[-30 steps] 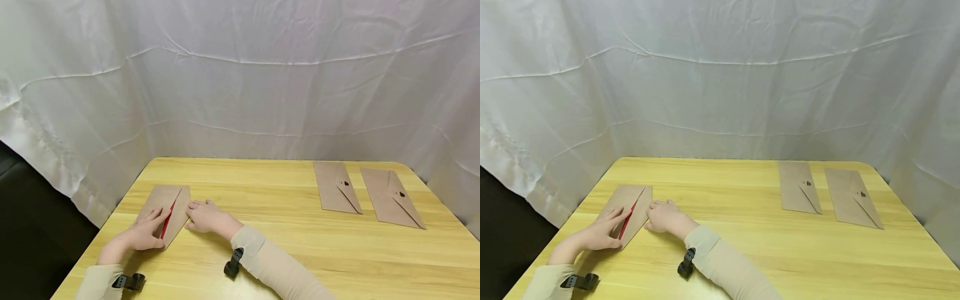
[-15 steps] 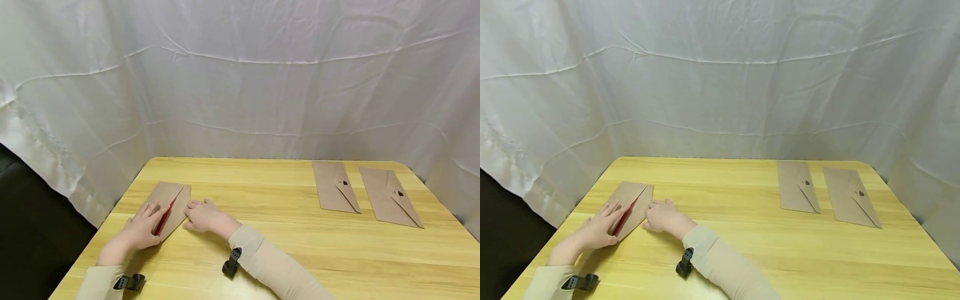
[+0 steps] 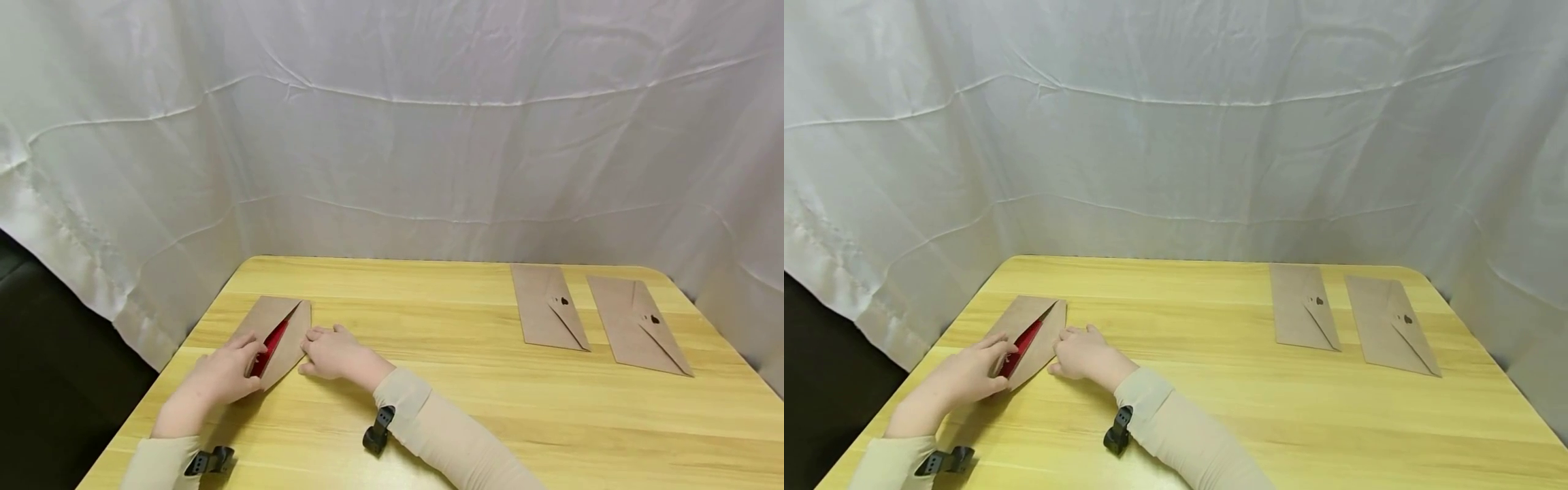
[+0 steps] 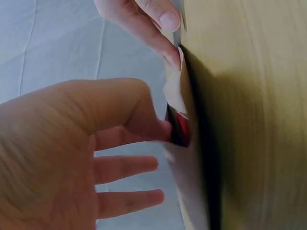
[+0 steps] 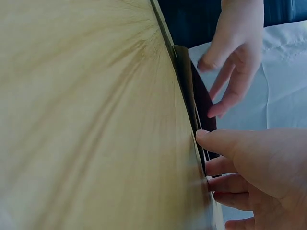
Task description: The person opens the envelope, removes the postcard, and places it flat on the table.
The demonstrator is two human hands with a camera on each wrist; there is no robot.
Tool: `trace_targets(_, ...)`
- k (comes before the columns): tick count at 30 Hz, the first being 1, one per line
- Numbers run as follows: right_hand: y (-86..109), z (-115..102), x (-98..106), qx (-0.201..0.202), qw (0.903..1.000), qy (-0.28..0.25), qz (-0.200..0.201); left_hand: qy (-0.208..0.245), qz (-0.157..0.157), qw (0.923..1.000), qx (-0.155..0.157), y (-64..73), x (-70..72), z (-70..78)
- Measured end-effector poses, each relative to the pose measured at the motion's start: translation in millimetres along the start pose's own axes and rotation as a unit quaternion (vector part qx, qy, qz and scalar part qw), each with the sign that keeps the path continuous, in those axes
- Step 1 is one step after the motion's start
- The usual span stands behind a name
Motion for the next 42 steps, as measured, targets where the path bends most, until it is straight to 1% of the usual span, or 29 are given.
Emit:
trace_targets(3,0.3,0,0,0.0,1.0,-0.003,-0.001,-0.023,0.042,0.9988,-0.011,-1.4,7.7,1.7)
trace_targets(5,0.0,0,-1,0.0,1.0,-0.004,-0.001,-0.032,0.072,0.9967,-0.02,-2.0,11.6,2.3)
trace_targets(7,-0.2,0,-1,0.0,1.0,-0.006,0.0,-0.035,0.093,0.9947,-0.027,-2.4,13.5,2.2)
trace_targets(10,-0.5,0,-1,0.001,1.0,-0.008,0.001,-0.032,0.112,0.9926,-0.032,-2.6,13.8,0.7)
trace_targets(17,-1.1,0,-1,0.0,0.9999,-0.012,0.005,-0.005,0.141,0.9895,-0.031,-1.2,14.6,-2.4)
trace_targets(19,-1.4,1,-1,0.0,0.9999,-0.014,0.007,-0.001,0.143,0.9895,-0.022,-0.5,14.9,-3.7)
trace_targets(21,-1.7,1,-1,0.0,0.9999,-0.014,0.006,0.001,0.136,0.9906,-0.005,0.2,13.8,-6.2)
trace_targets(25,-2.5,1,-2,-0.001,0.9998,-0.02,0.002,-0.003,0.114,0.9931,0.027,1.5,9.1,-12.6)
trace_targets(30,-3.0,1,-1,-0.007,0.9997,-0.022,-0.001,0.003,0.086,0.9951,0.048,1.0,4.0,-17.8)
trace_targets(34,-2.4,-3,2,-0.007,0.9999,0.001,0.015,0.018,0.072,0.9961,0.048,0.1,0.0,-18.0)
trace_targets(37,-1.7,-9,3,-0.006,0.9991,0.031,0.026,0.026,0.071,0.9963,0.04,-0.8,-1.0,-16.5)
trace_targets(39,-1.0,-14,3,0.0,0.9987,0.044,0.027,0.03,0.073,0.9962,0.036,-1.1,-1.0,-15.4)
trace_targets(42,0.0,-21,1,0.009,0.999,0.041,0.016,0.037,0.076,0.9959,0.033,-1.1,-1.0,-13.7)
Point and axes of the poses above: each hand's wrist, its own y-axis away from the middle knuckle, its own x-axis out of the back of the hand, z = x × y, the point moved 8 cm from there along -y, towards the middle knuckle, and after that the axes turned 13 degrees about -x, right-handed, at the moved point
